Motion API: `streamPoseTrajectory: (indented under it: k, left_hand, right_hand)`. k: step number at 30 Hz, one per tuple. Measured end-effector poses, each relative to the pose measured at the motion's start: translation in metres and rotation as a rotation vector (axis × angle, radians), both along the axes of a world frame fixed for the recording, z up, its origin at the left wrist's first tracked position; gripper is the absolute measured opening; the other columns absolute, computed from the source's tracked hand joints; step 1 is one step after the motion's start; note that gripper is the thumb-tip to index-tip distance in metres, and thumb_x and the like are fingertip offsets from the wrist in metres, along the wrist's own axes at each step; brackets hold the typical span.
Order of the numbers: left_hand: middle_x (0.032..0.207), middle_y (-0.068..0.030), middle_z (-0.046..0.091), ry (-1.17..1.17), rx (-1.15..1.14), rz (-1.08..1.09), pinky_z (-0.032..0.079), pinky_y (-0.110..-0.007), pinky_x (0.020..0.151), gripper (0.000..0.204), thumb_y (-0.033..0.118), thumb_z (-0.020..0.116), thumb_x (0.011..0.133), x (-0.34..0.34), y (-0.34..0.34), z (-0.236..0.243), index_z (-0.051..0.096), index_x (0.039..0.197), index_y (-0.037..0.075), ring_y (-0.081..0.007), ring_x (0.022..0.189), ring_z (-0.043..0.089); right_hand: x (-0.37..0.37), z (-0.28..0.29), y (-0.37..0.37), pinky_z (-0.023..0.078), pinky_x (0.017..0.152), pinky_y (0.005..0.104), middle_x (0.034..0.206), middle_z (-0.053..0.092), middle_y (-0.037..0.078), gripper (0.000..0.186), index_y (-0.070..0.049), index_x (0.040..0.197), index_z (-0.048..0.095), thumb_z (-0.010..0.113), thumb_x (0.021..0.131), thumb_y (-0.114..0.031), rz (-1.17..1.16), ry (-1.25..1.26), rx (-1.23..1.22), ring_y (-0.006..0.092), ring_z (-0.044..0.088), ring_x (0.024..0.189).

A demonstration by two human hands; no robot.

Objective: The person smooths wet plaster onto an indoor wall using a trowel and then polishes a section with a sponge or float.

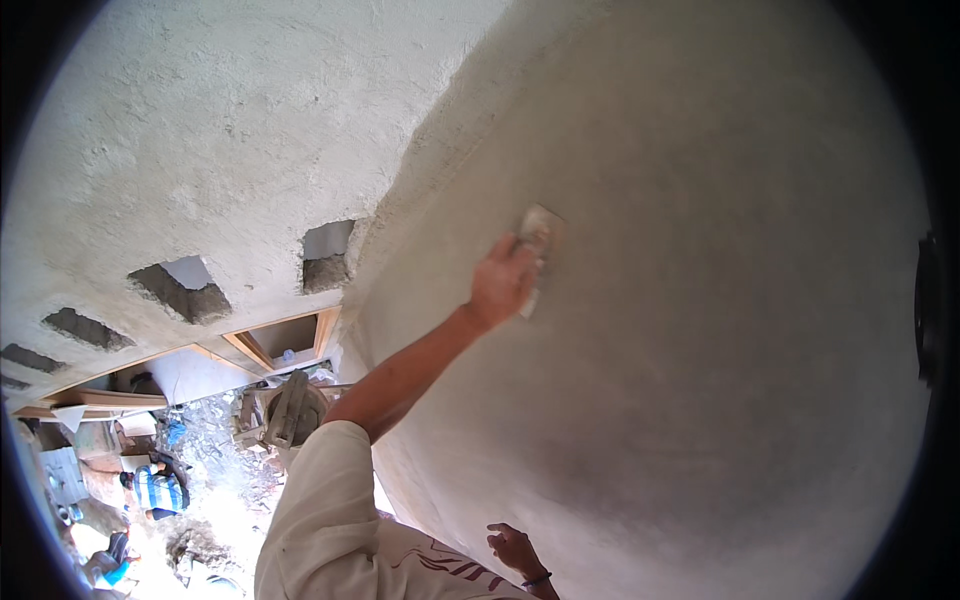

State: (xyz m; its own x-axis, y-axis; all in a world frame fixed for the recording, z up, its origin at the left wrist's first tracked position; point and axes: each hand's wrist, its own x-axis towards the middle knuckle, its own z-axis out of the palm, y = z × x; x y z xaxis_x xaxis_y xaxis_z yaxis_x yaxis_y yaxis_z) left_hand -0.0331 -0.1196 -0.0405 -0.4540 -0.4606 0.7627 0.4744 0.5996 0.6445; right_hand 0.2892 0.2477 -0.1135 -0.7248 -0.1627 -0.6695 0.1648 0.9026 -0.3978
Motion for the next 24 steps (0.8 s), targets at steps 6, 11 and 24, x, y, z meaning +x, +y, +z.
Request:
streamPoseTrajectory:
  k: [6, 11, 24]
  left_hand:
    - [0.099, -0.0223, 0.060, -0.181, 0.083, 0.062, 0.054, -0.044, 0.064, 0.037, 0.023, 0.057, 0.089, -0.056, -0.062, 0.046, 0.060, 0.126, 0.019, -0.0361, 0.084, 0.064]
    - [0.095, -0.0227, 0.063, -0.268, 0.212, 0.057, 0.053, -0.045, 0.068, 0.034, 0.023, 0.059, 0.089, -0.029, -0.026, 0.014, 0.062, 0.122, 0.018, -0.0373, 0.087, 0.064]
    - [0.102, -0.0177, 0.063, -0.190, 0.166, 0.147, 0.055, -0.042, 0.069, 0.043, 0.026, 0.059, 0.088, -0.047, -0.030, -0.006, 0.058, 0.130, 0.018, -0.0325, 0.089, 0.065]
  right_hand:
    - [0.003, -0.009, -0.002, 0.054, 0.071, 0.0369, 0.082, 0.070, 0.017, 0.031, -0.007, 0.116, 0.063, 0.060, 0.090, -0.023, 0.011, -0.013, -0.019, 0.0267, 0.069, 0.076]
    - [-0.006, 0.002, 0.002, 0.054, 0.069, 0.0370, 0.079, 0.069, 0.016, 0.031, -0.007, 0.116, 0.063, 0.061, 0.089, -0.023, 0.037, 0.088, -0.035, 0.0258, 0.069, 0.074]
    - [0.012, -0.003, 0.000, 0.054, 0.072, 0.0371, 0.082, 0.070, 0.016, 0.032, -0.007, 0.116, 0.063, 0.061, 0.089, -0.025, 0.014, 0.087, -0.032, 0.0274, 0.069, 0.077]
